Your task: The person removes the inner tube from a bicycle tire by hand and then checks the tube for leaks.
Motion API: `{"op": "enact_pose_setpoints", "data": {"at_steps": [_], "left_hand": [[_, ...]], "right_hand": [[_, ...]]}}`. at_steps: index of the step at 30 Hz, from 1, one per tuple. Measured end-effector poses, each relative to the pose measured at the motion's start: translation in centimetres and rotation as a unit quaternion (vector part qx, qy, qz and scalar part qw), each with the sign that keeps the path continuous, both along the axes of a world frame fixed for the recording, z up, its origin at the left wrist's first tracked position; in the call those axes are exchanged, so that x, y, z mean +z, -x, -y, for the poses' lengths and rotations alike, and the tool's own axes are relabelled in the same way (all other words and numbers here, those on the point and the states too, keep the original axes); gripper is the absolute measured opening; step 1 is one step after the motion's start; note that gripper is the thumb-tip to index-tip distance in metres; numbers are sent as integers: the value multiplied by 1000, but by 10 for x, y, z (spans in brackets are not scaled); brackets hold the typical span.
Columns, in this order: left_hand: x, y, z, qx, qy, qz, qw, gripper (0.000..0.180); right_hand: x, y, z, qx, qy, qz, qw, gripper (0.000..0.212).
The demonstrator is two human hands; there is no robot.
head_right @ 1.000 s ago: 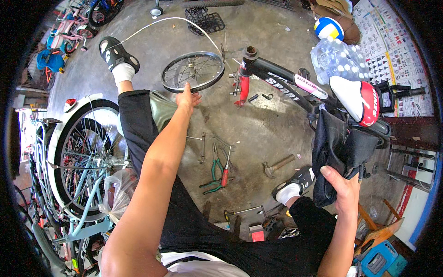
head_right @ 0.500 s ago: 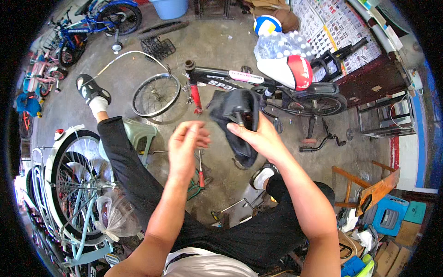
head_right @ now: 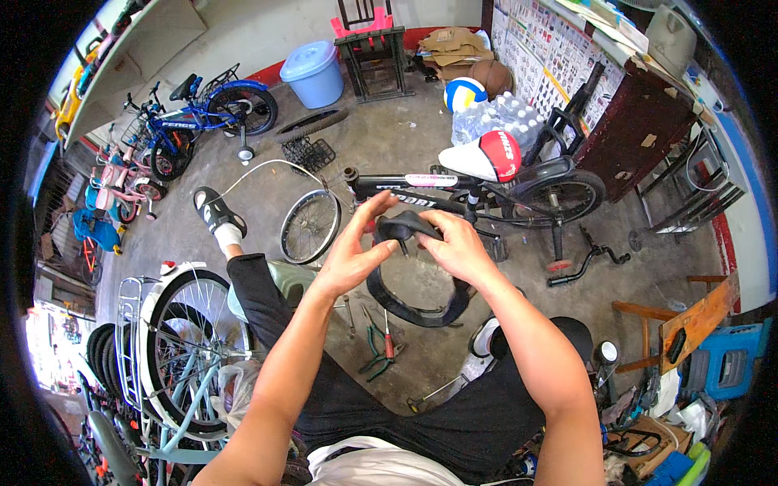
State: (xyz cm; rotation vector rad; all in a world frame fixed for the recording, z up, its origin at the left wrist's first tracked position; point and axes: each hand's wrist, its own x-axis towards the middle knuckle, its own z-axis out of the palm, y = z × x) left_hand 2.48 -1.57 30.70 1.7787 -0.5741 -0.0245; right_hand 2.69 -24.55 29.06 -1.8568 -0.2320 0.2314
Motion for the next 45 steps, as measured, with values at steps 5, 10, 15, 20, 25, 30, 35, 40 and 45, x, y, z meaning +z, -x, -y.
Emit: {"op": "enact_pose_setpoints", "data": {"at_steps": [5,10,15,20,25,30,35,40,45], "left_hand": [[30,-17,-9,-69,-155,-3,985,57],[50,-21,-17,-35,-216,88,972,18],[88,-12,9,-59,-219,47,973,19],[96,-25,25,-85,-365,102,922,34],[110,-42,10,-176,-312,79,930,55],[118,-47,7,-214,-240,-143,936,39],[86,-30,15,-204,-74,-247,944,16],[83,-20,16,-181,16,-243,953,19],[74,-19,12,-153,56,-226,960,21]], "right_hand": [[29,-3,18,53,-126,-60,989,33],[46,-9,44,76,-62,30,995,37],[67,-3,57,51,96,144,984,45],[53,-6,39,72,124,240,960,33],[48,-20,41,131,-136,54,981,25],[54,-18,50,107,-262,-8,959,20],[37,-13,27,81,-335,-3,939,19],[27,-20,18,-13,-194,115,974,30],[39,-13,14,-146,30,400,904,30]]}}
